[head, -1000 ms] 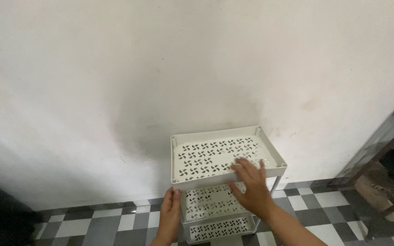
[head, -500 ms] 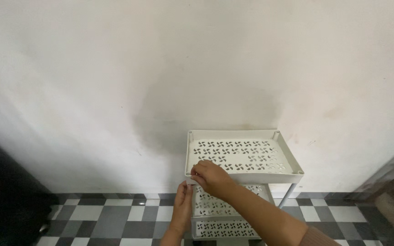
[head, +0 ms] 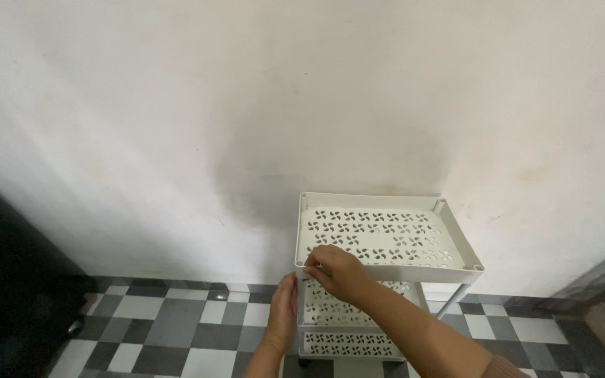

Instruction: The person assembles a white plastic three-tier shoe rack by inserting metal poles into the bottom tray and stacking perforated trays on top. They adjust the trays to ensure stability and alignment.

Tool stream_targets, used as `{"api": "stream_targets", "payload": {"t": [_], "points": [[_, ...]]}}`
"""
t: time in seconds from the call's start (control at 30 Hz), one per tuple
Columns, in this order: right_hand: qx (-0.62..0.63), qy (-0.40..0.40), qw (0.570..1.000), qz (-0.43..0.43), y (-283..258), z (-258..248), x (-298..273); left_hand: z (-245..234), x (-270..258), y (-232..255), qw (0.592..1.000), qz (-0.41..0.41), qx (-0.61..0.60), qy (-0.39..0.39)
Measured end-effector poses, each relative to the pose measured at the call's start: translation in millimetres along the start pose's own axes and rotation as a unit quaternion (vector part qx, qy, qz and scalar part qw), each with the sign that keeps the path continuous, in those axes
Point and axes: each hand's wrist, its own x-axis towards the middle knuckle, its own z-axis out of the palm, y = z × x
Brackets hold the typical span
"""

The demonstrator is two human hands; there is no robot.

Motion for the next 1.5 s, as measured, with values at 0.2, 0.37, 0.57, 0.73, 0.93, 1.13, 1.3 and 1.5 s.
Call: {"api": "stream_targets", "payload": {"t": [0.2, 0.37, 0.57, 0.73, 0.93, 1.13, 1.3, 1.5], "points": [[-0.034, -0.102, 0.988, 0.111, 7.0, 2.3, 6.8, 10.3, 10.8, 18.0, 0.979, -0.137, 0.122, 0.086], [-0.041, -0.068, 0.994, 0.076, 14.6, 7.4, 4.5, 8.1, 16.7, 17.7, 0.992, -0.045, 0.096, 0.063], [-0.064, -0.08, 0.992, 0.071, 19.6, 12.6, -2.1, 11.7, 14.5, 24.6, 0.99, -0.031, 0.116, 0.08], [-0.075, -0.06, 0.995, 0.04, 15.4, 10.0, -1.6, 24.6, 8.8, 32.0, 0.972, 0.032, 0.196, 0.125], [-0.151, 0.021, 0.988, -0.009, 10.3, -17.8, -36.6, 71.1, 2.5, 23.0, 0.771, 0.352, 0.513, 0.136], [-0.301, 0.108, 0.934, 0.161, 41.7, -96.5, -106.3, 153.6, -5.0, -3.9, 0.76, 0.364, 0.532, -0.08], [-0.265, 0.241, 0.912, 0.202, 72.9, -138.9, -163.2, 204.1, 9.8, -33.5, 0.731, 0.399, 0.537, -0.132], [0.041, 0.326, 0.87, 0.367, 106.8, -160.4, -194.9, 253.8, 37.2, -63.4, 0.707, 0.422, 0.529, -0.205]]}}
